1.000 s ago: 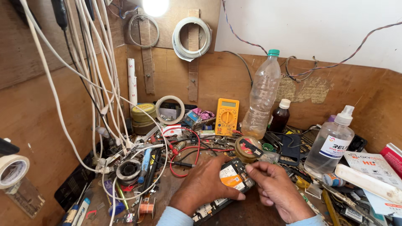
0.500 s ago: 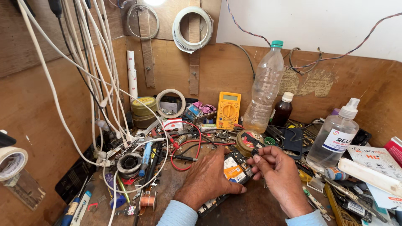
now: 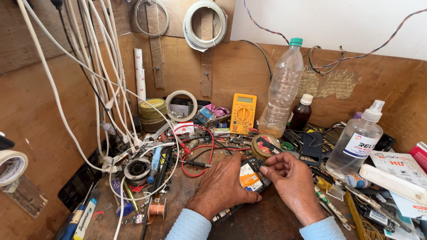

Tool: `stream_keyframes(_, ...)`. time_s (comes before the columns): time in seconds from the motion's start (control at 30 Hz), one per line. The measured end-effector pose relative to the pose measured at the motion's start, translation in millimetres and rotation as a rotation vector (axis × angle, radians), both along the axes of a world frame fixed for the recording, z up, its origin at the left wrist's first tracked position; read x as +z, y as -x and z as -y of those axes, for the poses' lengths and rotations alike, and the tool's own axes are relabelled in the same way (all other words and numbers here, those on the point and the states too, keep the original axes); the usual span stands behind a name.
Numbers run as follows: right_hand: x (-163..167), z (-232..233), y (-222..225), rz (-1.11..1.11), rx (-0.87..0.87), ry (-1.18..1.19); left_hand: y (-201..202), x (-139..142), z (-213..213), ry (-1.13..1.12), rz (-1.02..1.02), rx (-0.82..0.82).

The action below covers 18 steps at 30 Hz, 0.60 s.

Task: The person holds a disassembled mobile phone chassis and repeatedly inserts and removes a small black connector or component at the bottom edge. They rotate the phone to view different angles while manipulating the connector with both hands. The workspace is cluttered with tools and parts.

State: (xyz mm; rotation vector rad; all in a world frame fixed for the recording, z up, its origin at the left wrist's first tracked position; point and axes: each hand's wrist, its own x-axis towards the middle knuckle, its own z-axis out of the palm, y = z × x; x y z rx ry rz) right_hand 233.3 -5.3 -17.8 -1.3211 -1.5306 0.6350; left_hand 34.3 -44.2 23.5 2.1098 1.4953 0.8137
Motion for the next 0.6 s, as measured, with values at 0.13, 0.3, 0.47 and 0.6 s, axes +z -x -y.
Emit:
stream_keyframes(0.13,3.4,1.7,3.1,0.118,-0.056,0.052,-0.8,0.4,0.1,-0.016,-0.002,-0.001)
stream_keyframes(0.3,8.0,5.7,8.7,0.233,-0.107,0.078,-0.6,1.2,0.0,0.017,-0.02,0.016)
stream_keyframes(0.47,5.7,6.9,7.4,0.256,-0.097,-0.054,-0.6,1.6,-0.1,-0.004,-0.022,0.019)
stream_keyframes(0.6,6.1,7.2,6.8,0.223,-0.086,-0.043,-0.6,2.7,0.1,-0.001,-0.008,0.02)
